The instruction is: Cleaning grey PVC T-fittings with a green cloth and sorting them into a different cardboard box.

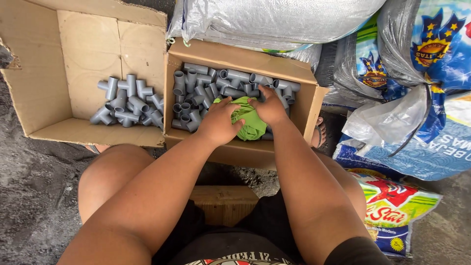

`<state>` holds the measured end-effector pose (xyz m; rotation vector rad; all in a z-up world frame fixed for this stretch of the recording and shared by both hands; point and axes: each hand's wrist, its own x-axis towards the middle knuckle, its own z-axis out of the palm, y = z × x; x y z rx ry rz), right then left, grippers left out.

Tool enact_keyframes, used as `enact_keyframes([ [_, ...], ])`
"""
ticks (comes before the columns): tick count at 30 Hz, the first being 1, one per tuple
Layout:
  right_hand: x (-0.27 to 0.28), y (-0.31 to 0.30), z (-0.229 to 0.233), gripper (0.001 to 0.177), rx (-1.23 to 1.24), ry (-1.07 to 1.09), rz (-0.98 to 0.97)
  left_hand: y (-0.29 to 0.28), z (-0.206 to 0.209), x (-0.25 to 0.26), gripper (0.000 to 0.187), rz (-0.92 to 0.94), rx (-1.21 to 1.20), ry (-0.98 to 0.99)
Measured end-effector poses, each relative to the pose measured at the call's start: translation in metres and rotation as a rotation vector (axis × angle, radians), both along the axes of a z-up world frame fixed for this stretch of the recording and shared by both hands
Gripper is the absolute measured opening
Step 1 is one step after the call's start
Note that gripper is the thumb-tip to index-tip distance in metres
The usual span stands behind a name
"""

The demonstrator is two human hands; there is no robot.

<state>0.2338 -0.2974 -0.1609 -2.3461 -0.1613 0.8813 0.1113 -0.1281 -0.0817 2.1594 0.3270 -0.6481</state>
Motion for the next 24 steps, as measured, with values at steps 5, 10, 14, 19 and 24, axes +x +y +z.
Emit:
enact_keyframes([
  [5,-0.002,0.005,0.008,0.083,0.006,-0.011,-0.047,0.008,0.003,-0.001,0.054,0.004,-0.001,-0.002],
  [10,-0.008,0.005,0.004,0.069,0.042,-0.123,-0.147,0.017,0.008,-0.002,0.053,0.038,-0.017,-0.013],
  [14,-0.017,0.007,0.009,0.033,0.05,-0.273,-0.231,0.023,0.003,-0.004,0.056,0.14,-0.015,-0.015],
  [19,-0.03,0.014,0.042,0.022,0.019,-0.279,-0.283,0.025,0.014,-0.011,0.062,0.179,-0.021,-0.021],
  [24,-0.04,0.026,0.065,0.02,0.057,-0.173,-0.154,0.021,0.042,-0.02,0.076,0.101,-0.081,0.0],
])
